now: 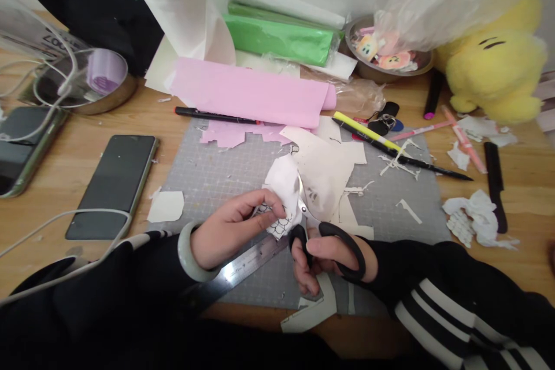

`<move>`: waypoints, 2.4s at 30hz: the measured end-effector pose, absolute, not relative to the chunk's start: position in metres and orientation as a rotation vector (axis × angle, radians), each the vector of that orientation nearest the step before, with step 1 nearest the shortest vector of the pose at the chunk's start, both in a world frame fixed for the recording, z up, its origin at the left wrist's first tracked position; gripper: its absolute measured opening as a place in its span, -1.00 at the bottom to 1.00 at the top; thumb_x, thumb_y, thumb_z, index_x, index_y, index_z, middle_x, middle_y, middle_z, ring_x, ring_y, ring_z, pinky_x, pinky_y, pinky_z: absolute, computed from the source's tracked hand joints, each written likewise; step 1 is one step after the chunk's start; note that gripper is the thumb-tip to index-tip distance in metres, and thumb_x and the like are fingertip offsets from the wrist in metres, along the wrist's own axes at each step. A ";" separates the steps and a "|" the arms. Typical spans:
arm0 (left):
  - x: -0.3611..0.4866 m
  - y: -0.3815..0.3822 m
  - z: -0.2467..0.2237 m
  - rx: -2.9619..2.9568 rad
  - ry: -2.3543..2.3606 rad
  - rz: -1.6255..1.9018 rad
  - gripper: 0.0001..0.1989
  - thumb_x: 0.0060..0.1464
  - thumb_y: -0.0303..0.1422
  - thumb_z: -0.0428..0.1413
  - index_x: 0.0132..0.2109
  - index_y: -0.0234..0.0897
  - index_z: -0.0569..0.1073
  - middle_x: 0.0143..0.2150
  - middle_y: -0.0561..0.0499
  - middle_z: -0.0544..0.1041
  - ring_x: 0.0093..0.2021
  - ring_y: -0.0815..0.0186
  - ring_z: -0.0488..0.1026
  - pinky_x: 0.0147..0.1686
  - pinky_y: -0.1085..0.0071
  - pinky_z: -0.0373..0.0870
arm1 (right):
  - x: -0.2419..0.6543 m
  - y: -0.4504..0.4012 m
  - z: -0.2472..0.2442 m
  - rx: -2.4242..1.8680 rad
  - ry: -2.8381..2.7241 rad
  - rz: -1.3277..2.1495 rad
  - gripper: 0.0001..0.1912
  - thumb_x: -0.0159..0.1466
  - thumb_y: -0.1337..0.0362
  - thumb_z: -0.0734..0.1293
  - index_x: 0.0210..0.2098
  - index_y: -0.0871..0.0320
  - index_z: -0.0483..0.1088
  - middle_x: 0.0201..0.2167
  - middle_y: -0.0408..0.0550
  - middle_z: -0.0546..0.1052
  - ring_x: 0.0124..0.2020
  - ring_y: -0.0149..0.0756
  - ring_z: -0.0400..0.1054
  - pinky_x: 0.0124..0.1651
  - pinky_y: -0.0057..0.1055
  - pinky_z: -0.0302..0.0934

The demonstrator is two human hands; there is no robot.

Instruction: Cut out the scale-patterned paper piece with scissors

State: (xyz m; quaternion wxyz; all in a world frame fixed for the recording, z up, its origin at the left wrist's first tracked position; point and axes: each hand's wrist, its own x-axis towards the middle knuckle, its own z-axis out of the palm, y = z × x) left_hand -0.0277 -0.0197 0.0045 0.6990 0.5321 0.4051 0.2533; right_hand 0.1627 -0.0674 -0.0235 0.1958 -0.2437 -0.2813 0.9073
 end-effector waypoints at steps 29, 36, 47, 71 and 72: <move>-0.028 -0.020 0.004 1.221 0.886 0.583 -0.93 0.05 -0.43 0.09 -0.36 -0.33 0.44 -0.41 0.04 0.42 -0.36 0.39 0.32 -0.30 0.48 0.27 | 0.159 -0.062 -0.015 -0.814 -0.775 2.574 -0.49 -0.02 -0.14 0.32 -0.54 0.24 0.21 -0.71 -0.20 0.34 -0.63 -0.48 0.24 -0.41 -0.39 0.17; -0.028 -0.020 0.004 1.222 0.889 0.588 -0.91 0.05 -0.39 0.11 -0.36 -0.34 0.44 -0.41 0.02 0.42 -0.36 0.37 0.33 -0.30 0.46 0.28 | 0.160 -0.061 -0.015 -0.844 -0.779 2.582 -0.44 -0.06 -0.18 0.32 -0.54 0.25 0.20 -0.71 -0.18 0.35 -0.59 -0.45 0.28 -0.40 -0.40 0.18; -0.029 -0.020 0.002 1.225 0.882 0.589 -0.93 0.06 -0.41 0.10 -0.35 -0.33 0.45 -0.40 0.02 0.42 -0.35 0.37 0.33 -0.28 0.46 0.28 | 0.160 -0.062 -0.015 -0.813 -0.792 2.583 -0.46 -0.02 -0.16 0.31 -0.53 0.25 0.20 -0.70 -0.18 0.34 -0.59 -0.46 0.28 -0.40 -0.42 0.18; -0.032 -0.023 0.001 1.287 0.974 0.797 -0.82 0.00 -0.49 0.14 -0.21 -0.22 0.51 -0.17 -0.01 0.48 -0.10 0.26 0.37 -0.06 0.39 0.27 | 0.164 -0.067 -0.015 -0.684 -0.765 2.551 -0.60 0.09 -0.01 0.30 -0.47 0.24 0.21 -0.66 -0.18 0.32 -0.55 -0.46 0.23 -0.31 -0.35 0.15; -0.032 -0.023 0.001 1.282 0.976 0.807 -0.81 0.00 -0.49 0.14 -0.20 -0.21 0.52 -0.14 -0.02 0.48 -0.07 0.25 0.36 -0.03 0.38 0.26 | 0.165 -0.067 -0.014 -0.669 -0.779 2.551 -0.59 0.09 -0.01 0.31 -0.46 0.24 0.21 -0.64 -0.18 0.32 -0.53 -0.46 0.24 -0.29 -0.35 0.16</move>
